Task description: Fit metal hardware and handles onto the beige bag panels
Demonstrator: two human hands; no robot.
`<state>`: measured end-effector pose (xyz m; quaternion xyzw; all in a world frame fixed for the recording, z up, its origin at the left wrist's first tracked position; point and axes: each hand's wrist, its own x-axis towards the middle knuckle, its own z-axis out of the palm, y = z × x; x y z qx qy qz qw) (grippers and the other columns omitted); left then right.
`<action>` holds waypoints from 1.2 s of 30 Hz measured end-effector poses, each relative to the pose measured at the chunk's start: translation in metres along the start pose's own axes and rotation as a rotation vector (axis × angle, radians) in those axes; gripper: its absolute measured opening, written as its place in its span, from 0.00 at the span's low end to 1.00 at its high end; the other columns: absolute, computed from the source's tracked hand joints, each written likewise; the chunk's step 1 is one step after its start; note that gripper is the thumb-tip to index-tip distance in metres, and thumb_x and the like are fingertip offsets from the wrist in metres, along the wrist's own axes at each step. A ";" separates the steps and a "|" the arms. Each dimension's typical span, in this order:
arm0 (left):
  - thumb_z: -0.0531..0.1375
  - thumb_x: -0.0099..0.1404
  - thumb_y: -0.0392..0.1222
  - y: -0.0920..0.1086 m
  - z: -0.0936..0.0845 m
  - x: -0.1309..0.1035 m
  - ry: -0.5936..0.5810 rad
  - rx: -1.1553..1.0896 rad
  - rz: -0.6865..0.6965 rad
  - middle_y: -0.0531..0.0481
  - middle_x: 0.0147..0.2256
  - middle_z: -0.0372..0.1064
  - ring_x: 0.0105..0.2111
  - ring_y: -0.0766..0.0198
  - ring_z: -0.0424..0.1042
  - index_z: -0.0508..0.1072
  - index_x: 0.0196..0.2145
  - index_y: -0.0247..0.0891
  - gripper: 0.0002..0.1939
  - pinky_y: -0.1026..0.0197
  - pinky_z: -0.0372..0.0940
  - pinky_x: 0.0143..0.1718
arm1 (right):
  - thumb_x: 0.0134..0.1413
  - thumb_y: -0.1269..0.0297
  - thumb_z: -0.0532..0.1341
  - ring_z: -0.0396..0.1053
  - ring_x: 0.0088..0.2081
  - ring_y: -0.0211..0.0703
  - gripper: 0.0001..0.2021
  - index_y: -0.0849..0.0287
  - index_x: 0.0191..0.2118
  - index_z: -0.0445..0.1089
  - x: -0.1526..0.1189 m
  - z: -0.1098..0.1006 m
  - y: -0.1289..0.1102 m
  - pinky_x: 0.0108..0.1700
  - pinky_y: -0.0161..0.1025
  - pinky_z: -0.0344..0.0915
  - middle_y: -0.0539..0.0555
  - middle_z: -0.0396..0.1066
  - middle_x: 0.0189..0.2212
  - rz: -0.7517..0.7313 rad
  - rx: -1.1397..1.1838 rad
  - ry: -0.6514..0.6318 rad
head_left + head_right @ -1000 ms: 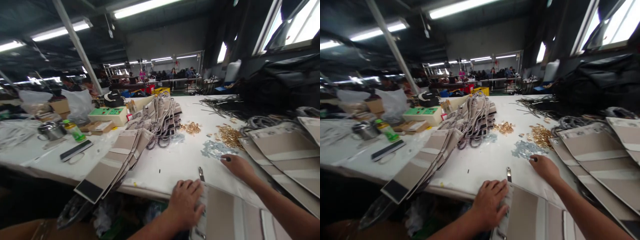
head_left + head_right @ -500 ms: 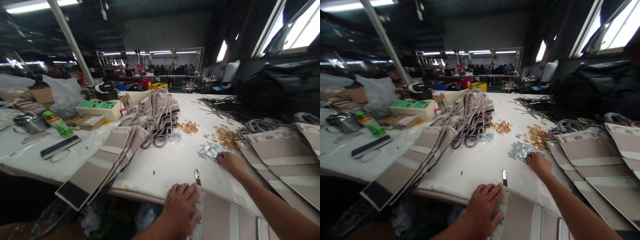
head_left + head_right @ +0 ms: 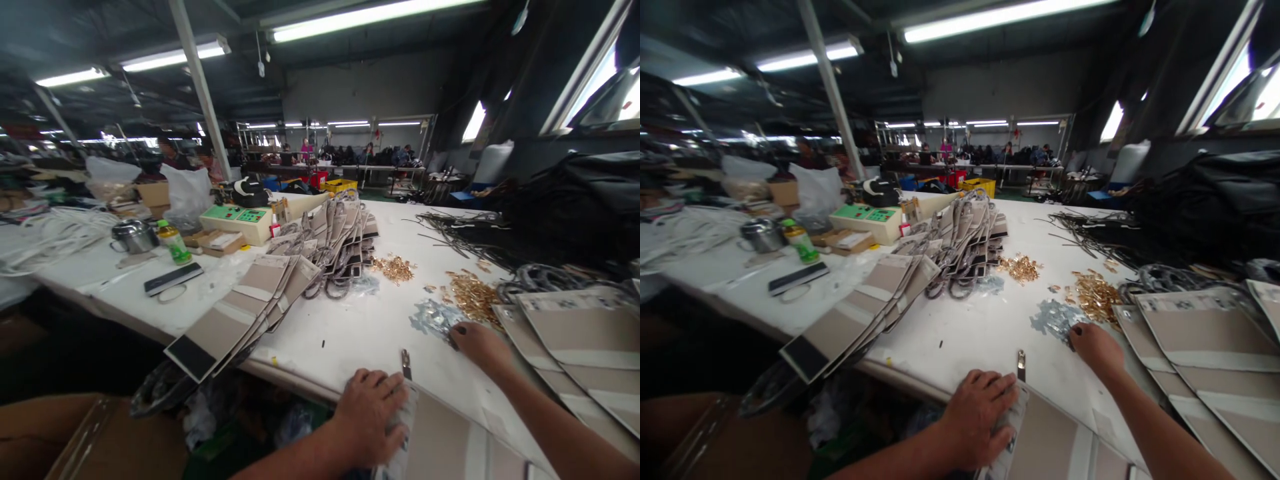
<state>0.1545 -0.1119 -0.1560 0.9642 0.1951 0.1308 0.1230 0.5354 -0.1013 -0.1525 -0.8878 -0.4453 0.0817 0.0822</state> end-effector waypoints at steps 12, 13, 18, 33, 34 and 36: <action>0.57 0.75 0.59 0.004 0.003 0.006 -0.030 -0.031 -0.034 0.52 0.74 0.60 0.66 0.49 0.65 0.64 0.72 0.49 0.32 0.40 0.61 0.67 | 0.61 0.51 0.59 0.80 0.36 0.54 0.17 0.55 0.42 0.82 -0.034 -0.024 0.011 0.39 0.43 0.67 0.56 0.82 0.31 -0.031 0.231 0.081; 0.57 0.75 0.59 0.004 0.003 0.006 -0.030 -0.029 -0.035 0.51 0.74 0.61 0.66 0.50 0.65 0.64 0.72 0.49 0.32 0.41 0.61 0.67 | 0.61 0.50 0.59 0.80 0.33 0.54 0.18 0.55 0.43 0.82 -0.038 -0.026 0.012 0.39 0.43 0.67 0.55 0.81 0.29 -0.021 0.260 0.083; 0.56 0.76 0.59 0.003 0.006 0.008 -0.049 -0.025 -0.043 0.52 0.74 0.60 0.67 0.50 0.64 0.65 0.72 0.49 0.31 0.42 0.60 0.66 | 0.61 0.47 0.58 0.78 0.28 0.52 0.22 0.58 0.43 0.81 -0.063 -0.041 0.012 0.36 0.43 0.68 0.55 0.78 0.23 0.001 0.346 0.052; 0.58 0.74 0.58 0.004 0.007 0.013 -0.045 -0.062 -0.038 0.50 0.72 0.63 0.66 0.48 0.65 0.65 0.71 0.45 0.33 0.42 0.61 0.65 | 0.59 0.42 0.62 0.65 0.20 0.42 0.21 0.56 0.30 0.76 -0.170 0.006 -0.063 0.26 0.38 0.56 0.49 0.68 0.16 -0.132 0.485 -0.427; 0.59 0.73 0.58 0.004 0.007 0.013 -0.042 -0.067 -0.039 0.50 0.72 0.63 0.66 0.48 0.65 0.65 0.71 0.45 0.33 0.42 0.61 0.65 | 0.60 0.43 0.61 0.65 0.21 0.43 0.21 0.56 0.30 0.77 -0.170 0.006 -0.063 0.26 0.38 0.57 0.49 0.68 0.16 -0.124 0.476 -0.419; 0.59 0.73 0.57 0.004 0.008 0.013 -0.038 -0.075 -0.041 0.50 0.72 0.64 0.65 0.48 0.65 0.65 0.71 0.45 0.33 0.42 0.61 0.65 | 0.60 0.45 0.61 0.66 0.21 0.43 0.20 0.56 0.31 0.77 -0.170 0.005 -0.063 0.26 0.38 0.57 0.49 0.69 0.16 -0.110 0.476 -0.413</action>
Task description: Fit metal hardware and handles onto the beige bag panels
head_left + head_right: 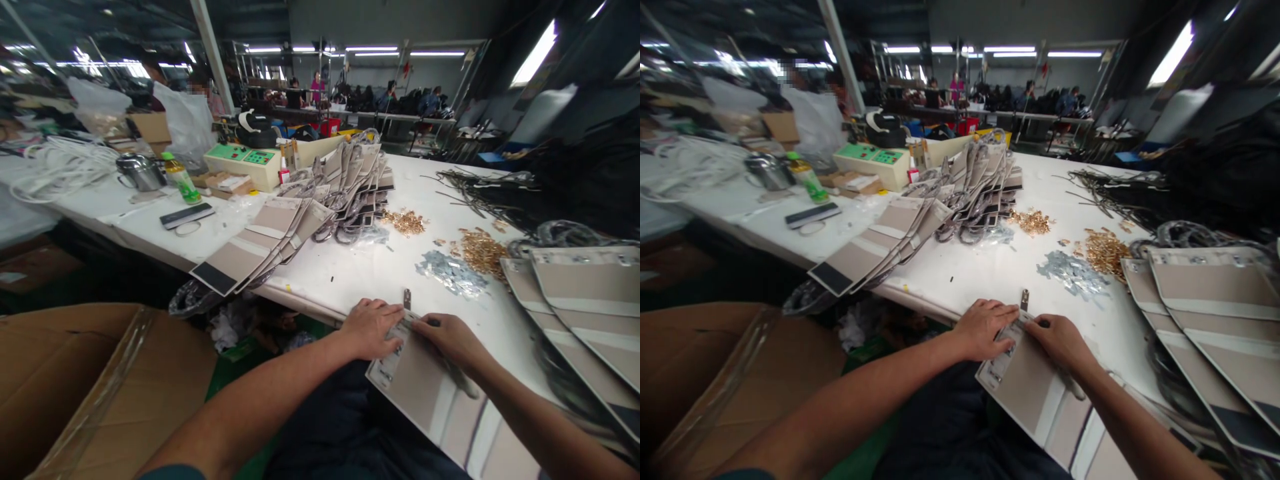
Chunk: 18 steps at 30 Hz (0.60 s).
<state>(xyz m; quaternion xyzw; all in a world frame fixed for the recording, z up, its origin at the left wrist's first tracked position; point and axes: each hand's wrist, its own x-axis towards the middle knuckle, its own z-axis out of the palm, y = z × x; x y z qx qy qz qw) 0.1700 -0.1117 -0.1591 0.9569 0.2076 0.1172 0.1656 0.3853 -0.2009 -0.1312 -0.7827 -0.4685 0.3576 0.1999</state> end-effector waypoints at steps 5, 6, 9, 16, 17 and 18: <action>0.59 0.73 0.57 0.001 -0.001 0.001 -0.004 -0.016 -0.013 0.51 0.72 0.64 0.65 0.47 0.66 0.66 0.71 0.46 0.33 0.41 0.61 0.65 | 0.62 0.44 0.61 0.66 0.20 0.42 0.20 0.55 0.29 0.74 -0.005 -0.001 -0.002 0.26 0.37 0.56 0.50 0.69 0.16 0.020 0.056 0.012; 0.59 0.73 0.57 0.001 -0.001 0.001 -0.005 -0.016 -0.013 0.51 0.72 0.64 0.65 0.47 0.66 0.67 0.71 0.46 0.33 0.41 0.61 0.65 | 0.62 0.44 0.61 0.66 0.20 0.42 0.20 0.55 0.29 0.74 -0.005 -0.001 -0.003 0.26 0.37 0.57 0.49 0.69 0.16 0.021 0.053 0.016; 0.59 0.73 0.57 0.001 0.000 0.001 -0.002 -0.010 -0.013 0.51 0.72 0.64 0.65 0.47 0.66 0.67 0.70 0.45 0.32 0.41 0.61 0.65 | 0.63 0.46 0.61 0.67 0.21 0.43 0.19 0.55 0.30 0.75 -0.004 -0.001 -0.005 0.26 0.38 0.58 0.50 0.70 0.16 0.021 0.007 0.014; 0.60 0.72 0.56 0.000 0.002 0.002 0.007 -0.018 -0.012 0.52 0.72 0.64 0.65 0.48 0.66 0.66 0.71 0.47 0.33 0.41 0.62 0.66 | 0.65 0.51 0.60 0.70 0.20 0.44 0.17 0.55 0.29 0.75 0.005 0.001 -0.004 0.26 0.38 0.62 0.50 0.71 0.16 0.053 -0.081 -0.008; 0.61 0.72 0.56 0.000 0.002 0.002 0.010 -0.021 -0.012 0.52 0.72 0.64 0.65 0.48 0.66 0.66 0.71 0.48 0.33 0.41 0.62 0.66 | 0.65 0.51 0.60 0.71 0.20 0.44 0.17 0.55 0.29 0.75 0.006 0.001 -0.004 0.26 0.38 0.63 0.50 0.72 0.17 0.053 -0.085 -0.009; 0.61 0.72 0.56 0.000 0.002 0.002 0.012 -0.026 -0.014 0.52 0.71 0.65 0.65 0.48 0.66 0.66 0.71 0.48 0.33 0.41 0.62 0.66 | 0.65 0.51 0.60 0.71 0.20 0.44 0.17 0.55 0.29 0.74 0.007 0.002 -0.005 0.26 0.38 0.63 0.50 0.72 0.17 0.054 -0.090 -0.006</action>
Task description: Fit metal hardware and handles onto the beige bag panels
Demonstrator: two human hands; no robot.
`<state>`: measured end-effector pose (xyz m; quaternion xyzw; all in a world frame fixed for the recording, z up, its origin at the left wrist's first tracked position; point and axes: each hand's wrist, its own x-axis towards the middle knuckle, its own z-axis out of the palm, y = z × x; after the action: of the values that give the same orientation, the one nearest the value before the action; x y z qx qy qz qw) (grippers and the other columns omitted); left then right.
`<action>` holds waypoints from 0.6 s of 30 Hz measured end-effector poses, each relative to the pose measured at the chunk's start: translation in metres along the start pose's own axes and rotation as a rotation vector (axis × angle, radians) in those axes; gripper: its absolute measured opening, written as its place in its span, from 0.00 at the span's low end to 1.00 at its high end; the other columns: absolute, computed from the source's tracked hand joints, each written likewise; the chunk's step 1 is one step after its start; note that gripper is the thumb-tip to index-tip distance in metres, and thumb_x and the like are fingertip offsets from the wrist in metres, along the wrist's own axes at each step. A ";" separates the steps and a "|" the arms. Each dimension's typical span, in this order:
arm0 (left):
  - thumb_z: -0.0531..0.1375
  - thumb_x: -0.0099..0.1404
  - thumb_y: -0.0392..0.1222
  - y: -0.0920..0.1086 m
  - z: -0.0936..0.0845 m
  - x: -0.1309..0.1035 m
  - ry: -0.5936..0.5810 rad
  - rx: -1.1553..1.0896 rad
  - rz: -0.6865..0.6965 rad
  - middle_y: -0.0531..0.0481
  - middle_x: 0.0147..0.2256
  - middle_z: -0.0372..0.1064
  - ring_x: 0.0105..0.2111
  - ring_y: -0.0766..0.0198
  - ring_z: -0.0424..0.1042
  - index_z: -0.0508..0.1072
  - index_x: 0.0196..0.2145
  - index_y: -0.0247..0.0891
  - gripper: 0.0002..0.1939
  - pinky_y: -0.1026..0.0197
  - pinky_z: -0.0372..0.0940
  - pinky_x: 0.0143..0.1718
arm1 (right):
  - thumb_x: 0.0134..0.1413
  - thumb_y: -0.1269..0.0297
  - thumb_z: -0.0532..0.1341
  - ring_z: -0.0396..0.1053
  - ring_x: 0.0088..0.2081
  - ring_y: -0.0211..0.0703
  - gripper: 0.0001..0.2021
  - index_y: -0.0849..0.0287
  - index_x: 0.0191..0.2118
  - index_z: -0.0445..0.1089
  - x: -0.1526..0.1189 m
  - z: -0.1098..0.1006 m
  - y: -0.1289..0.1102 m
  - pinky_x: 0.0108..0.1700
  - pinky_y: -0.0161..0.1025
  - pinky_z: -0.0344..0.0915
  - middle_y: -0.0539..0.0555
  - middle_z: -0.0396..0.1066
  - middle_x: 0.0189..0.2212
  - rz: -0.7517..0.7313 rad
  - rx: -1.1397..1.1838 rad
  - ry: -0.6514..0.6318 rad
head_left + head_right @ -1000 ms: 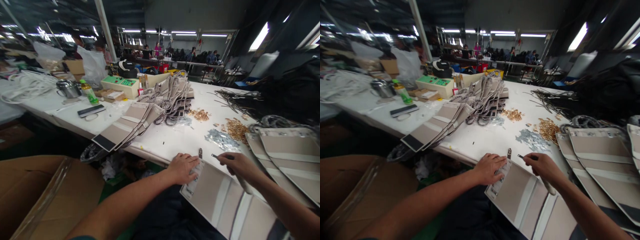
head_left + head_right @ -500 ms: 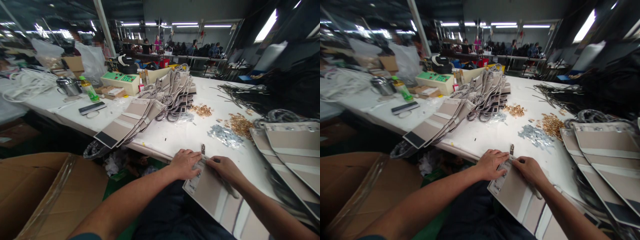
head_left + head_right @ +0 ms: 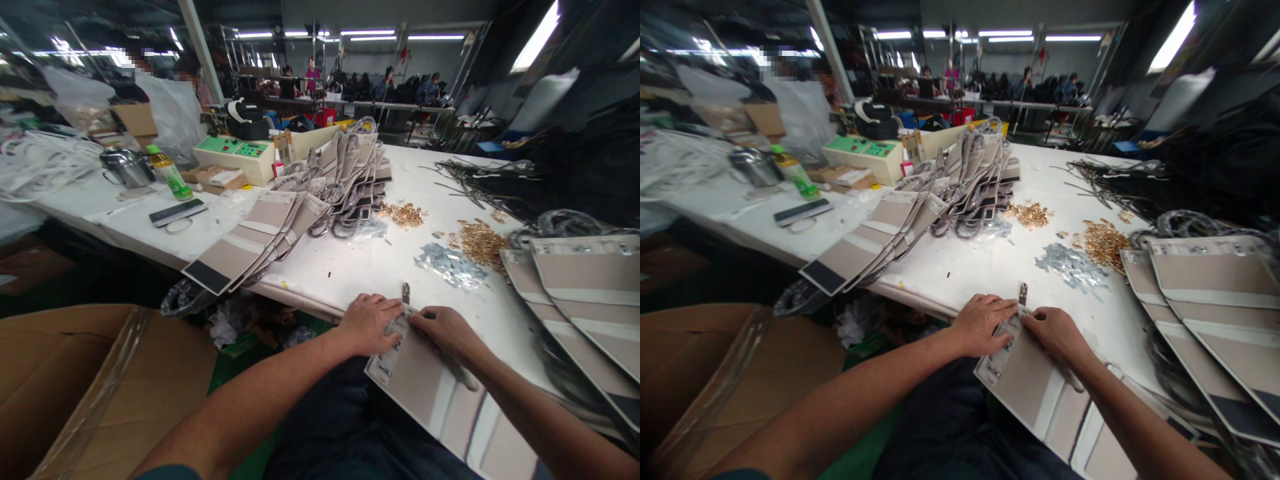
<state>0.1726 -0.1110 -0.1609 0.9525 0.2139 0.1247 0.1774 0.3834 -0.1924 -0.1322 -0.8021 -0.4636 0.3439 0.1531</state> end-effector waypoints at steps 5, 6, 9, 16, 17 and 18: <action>0.61 0.72 0.54 0.001 -0.001 0.008 0.043 -0.023 -0.070 0.48 0.69 0.67 0.63 0.48 0.69 0.73 0.65 0.47 0.27 0.42 0.64 0.65 | 0.67 0.52 0.60 0.71 0.21 0.44 0.17 0.55 0.29 0.74 -0.003 0.003 -0.006 0.29 0.39 0.63 0.49 0.72 0.17 -0.005 -0.064 0.046; 0.61 0.72 0.53 0.002 -0.002 0.011 0.050 -0.032 -0.092 0.47 0.67 0.71 0.62 0.48 0.70 0.74 0.64 0.47 0.26 0.43 0.65 0.64 | 0.67 0.52 0.60 0.71 0.22 0.44 0.17 0.54 0.29 0.73 -0.004 0.004 -0.007 0.30 0.39 0.63 0.49 0.72 0.18 -0.005 -0.074 0.062; 0.60 0.73 0.51 0.002 -0.010 0.026 -0.013 -0.081 -0.199 0.47 0.56 0.79 0.58 0.49 0.73 0.73 0.66 0.45 0.26 0.47 0.67 0.61 | 0.66 0.52 0.62 0.72 0.23 0.45 0.12 0.54 0.36 0.73 -0.006 0.006 -0.008 0.32 0.39 0.62 0.48 0.73 0.20 0.011 -0.093 0.133; 0.63 0.69 0.52 -0.001 -0.040 0.073 -0.313 -0.119 -0.352 0.43 0.44 0.83 0.46 0.51 0.80 0.83 0.47 0.38 0.18 0.55 0.71 0.46 | 0.66 0.55 0.63 0.73 0.29 0.46 0.12 0.54 0.32 0.73 -0.004 0.006 -0.006 0.33 0.39 0.59 0.50 0.74 0.23 -0.058 -0.136 0.165; 0.64 0.68 0.52 -0.001 -0.042 0.079 -0.349 -0.114 -0.357 0.42 0.42 0.83 0.45 0.49 0.80 0.83 0.40 0.38 0.15 0.55 0.71 0.45 | 0.66 0.56 0.63 0.73 0.29 0.46 0.12 0.54 0.32 0.73 -0.004 0.004 -0.007 0.33 0.39 0.59 0.50 0.75 0.23 -0.060 -0.127 0.161; 0.65 0.66 0.52 0.000 -0.045 0.085 -0.382 -0.112 -0.364 0.41 0.40 0.82 0.45 0.48 0.81 0.82 0.35 0.38 0.14 0.54 0.71 0.44 | 0.65 0.56 0.63 0.73 0.29 0.46 0.12 0.54 0.32 0.73 -0.004 0.003 -0.007 0.33 0.39 0.59 0.50 0.75 0.23 -0.062 -0.119 0.156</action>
<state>0.2326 -0.0598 -0.1069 0.8933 0.3371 -0.0796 0.2865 0.3753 -0.1926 -0.1290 -0.8193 -0.4945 0.2474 0.1516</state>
